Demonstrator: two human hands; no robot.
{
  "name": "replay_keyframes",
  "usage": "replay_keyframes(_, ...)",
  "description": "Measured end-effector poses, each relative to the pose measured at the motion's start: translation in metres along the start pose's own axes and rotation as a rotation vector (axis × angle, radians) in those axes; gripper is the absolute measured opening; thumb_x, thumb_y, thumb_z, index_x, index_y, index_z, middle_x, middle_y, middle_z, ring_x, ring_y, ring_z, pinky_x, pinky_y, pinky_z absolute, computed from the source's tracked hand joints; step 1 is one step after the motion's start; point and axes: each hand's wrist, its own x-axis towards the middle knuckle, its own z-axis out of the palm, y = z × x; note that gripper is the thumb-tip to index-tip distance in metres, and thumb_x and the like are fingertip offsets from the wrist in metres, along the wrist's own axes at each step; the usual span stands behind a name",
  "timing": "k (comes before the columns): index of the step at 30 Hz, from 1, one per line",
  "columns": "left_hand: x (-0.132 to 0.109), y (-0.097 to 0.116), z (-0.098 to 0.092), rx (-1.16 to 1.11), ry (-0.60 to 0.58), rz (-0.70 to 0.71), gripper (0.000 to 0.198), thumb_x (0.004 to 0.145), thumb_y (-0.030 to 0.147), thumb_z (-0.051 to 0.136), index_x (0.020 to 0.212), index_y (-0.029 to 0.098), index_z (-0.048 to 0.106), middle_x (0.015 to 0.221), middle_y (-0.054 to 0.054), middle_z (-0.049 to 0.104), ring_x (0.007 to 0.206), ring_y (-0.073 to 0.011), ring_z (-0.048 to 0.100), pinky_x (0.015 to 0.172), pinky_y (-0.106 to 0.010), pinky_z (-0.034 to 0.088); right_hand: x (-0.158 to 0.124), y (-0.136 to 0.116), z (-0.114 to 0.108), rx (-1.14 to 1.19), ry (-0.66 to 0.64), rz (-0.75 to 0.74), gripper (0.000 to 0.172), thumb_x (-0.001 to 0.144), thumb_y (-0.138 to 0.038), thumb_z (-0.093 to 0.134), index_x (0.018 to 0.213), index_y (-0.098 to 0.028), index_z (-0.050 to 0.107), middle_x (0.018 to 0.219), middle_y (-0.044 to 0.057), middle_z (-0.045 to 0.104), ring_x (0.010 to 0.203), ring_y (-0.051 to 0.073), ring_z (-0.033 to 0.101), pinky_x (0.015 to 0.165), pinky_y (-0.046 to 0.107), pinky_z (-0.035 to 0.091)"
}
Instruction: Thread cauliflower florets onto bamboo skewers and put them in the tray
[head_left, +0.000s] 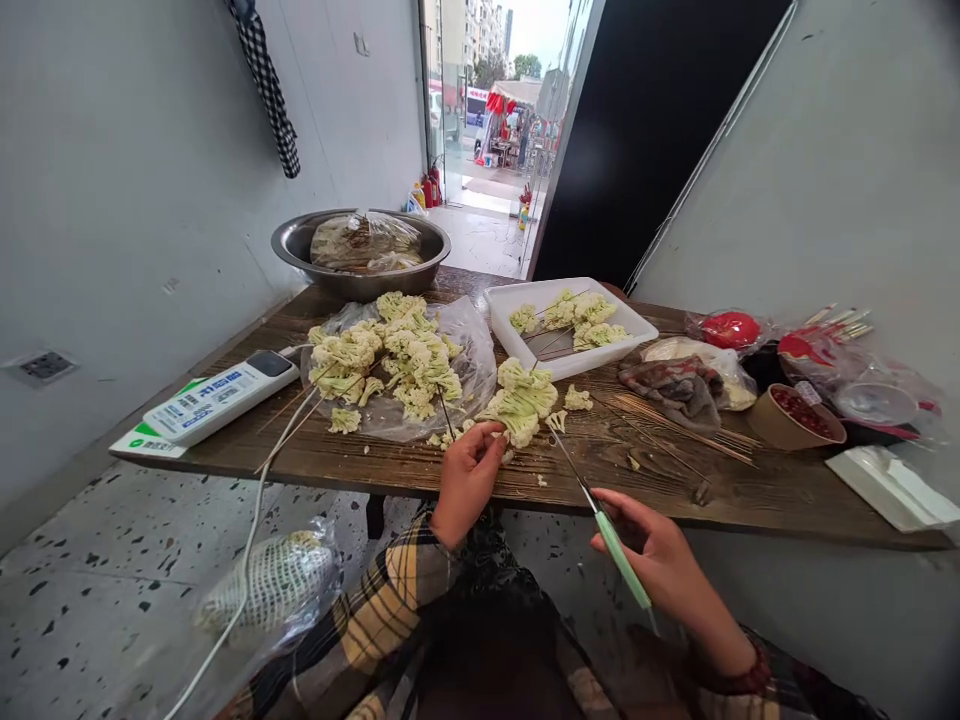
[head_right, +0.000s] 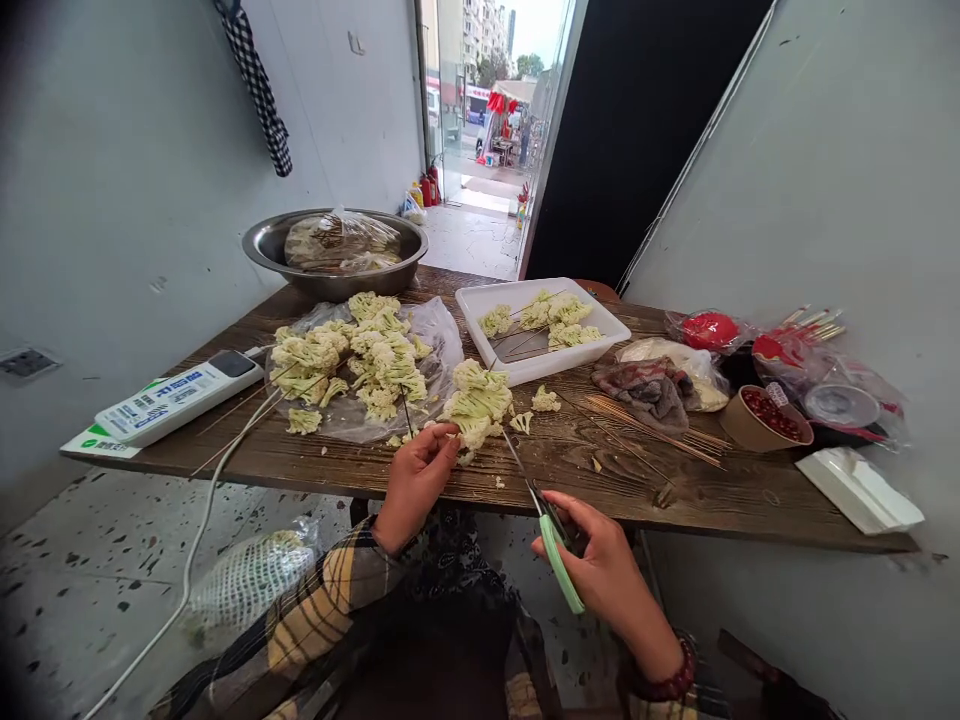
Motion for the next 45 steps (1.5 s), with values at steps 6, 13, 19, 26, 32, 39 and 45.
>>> replay_keyframes(6,0.003,-0.005,-0.004,-0.050,-0.002,-0.035,0.033,0.079,0.043,0.060,0.088,0.012,0.067,0.059,0.002,0.052,0.051,-0.0087,0.041,0.046,-0.021,0.033,0.001,0.006,0.009,0.097,-0.016,0.033,0.048,0.074,-0.037,0.067,0.117,-0.017,0.063,0.094,0.006,0.071,0.080,0.020,0.064,0.074,0.033,0.051)
replay_keyframes(13,-0.001,0.000,-0.007,0.143,0.021,0.097,0.026,0.080,0.034,0.059,0.093,0.014,0.071,0.084,-0.006,0.069,0.073,-0.0166,0.060,0.066,-0.027,0.047,-0.008,-0.004,-0.026,-0.031,-0.077,-0.047,0.045,0.074,-0.030,0.069,0.118,-0.023,0.065,0.111,0.007,0.069,0.102,0.025,0.063,0.088,0.036,0.050)
replay_keyframes(19,-0.008,0.010,-0.010,0.374,0.023,0.249,0.025,0.083,0.031,0.056,0.096,0.016,0.072,0.099,-0.009,0.072,0.093,-0.0223,0.065,0.080,-0.031,0.050,-0.011,-0.009,-0.044,-0.262,-0.027,-0.250,0.047,0.082,-0.034,0.063,0.127,-0.024,0.057,0.109,0.007,0.068,0.097,0.022,0.065,0.082,0.031,0.052)
replay_keyframes(26,-0.009,0.014,-0.011,0.458,0.031,0.362,0.022,0.084,0.025,0.056,0.094,0.014,0.072,0.093,-0.009,0.073,0.089,-0.0195,0.067,0.079,-0.027,0.051,-0.001,-0.026,-0.053,-0.490,-0.021,-0.313,0.044,0.085,-0.027,0.056,0.129,-0.023,0.054,0.096,0.005,0.066,0.079,0.017,0.064,0.071,0.028,0.050)
replay_keyframes(32,-0.009,0.014,-0.011,0.493,0.006,0.413,0.021,0.085,0.026,0.055,0.094,0.015,0.071,0.093,-0.008,0.073,0.087,-0.0183,0.067,0.080,-0.027,0.050,0.011,-0.041,-0.058,-0.750,-0.046,-0.354,0.042,0.084,-0.029,0.055,0.125,-0.023,0.057,0.094,0.005,0.066,0.077,0.019,0.065,0.059,0.026,0.046)
replay_keyframes(39,-0.005,0.016,-0.013,0.501,-0.068,0.408,0.021,0.085,0.028,0.055,0.094,0.017,0.071,0.091,-0.007,0.073,0.084,-0.0179,0.065,0.079,-0.028,0.049,0.028,-0.058,-0.078,-0.873,-0.101,-0.376,0.039,0.083,-0.032,0.058,0.122,-0.024,0.059,0.095,0.004,0.065,0.078,0.019,0.064,0.062,0.027,0.044)
replay_keyframes(45,0.004,0.017,-0.011,0.403,-0.113,0.238,0.024,0.083,0.033,0.056,0.092,0.015,0.071,0.079,-0.005,0.068,0.069,-0.0153,0.058,0.066,-0.026,0.045,0.034,-0.068,-0.079,-0.957,-0.114,-0.383,0.032,0.085,-0.031,0.058,0.115,-0.021,0.061,0.091,0.005,0.064,0.078,0.019,0.063,0.063,0.028,0.042)
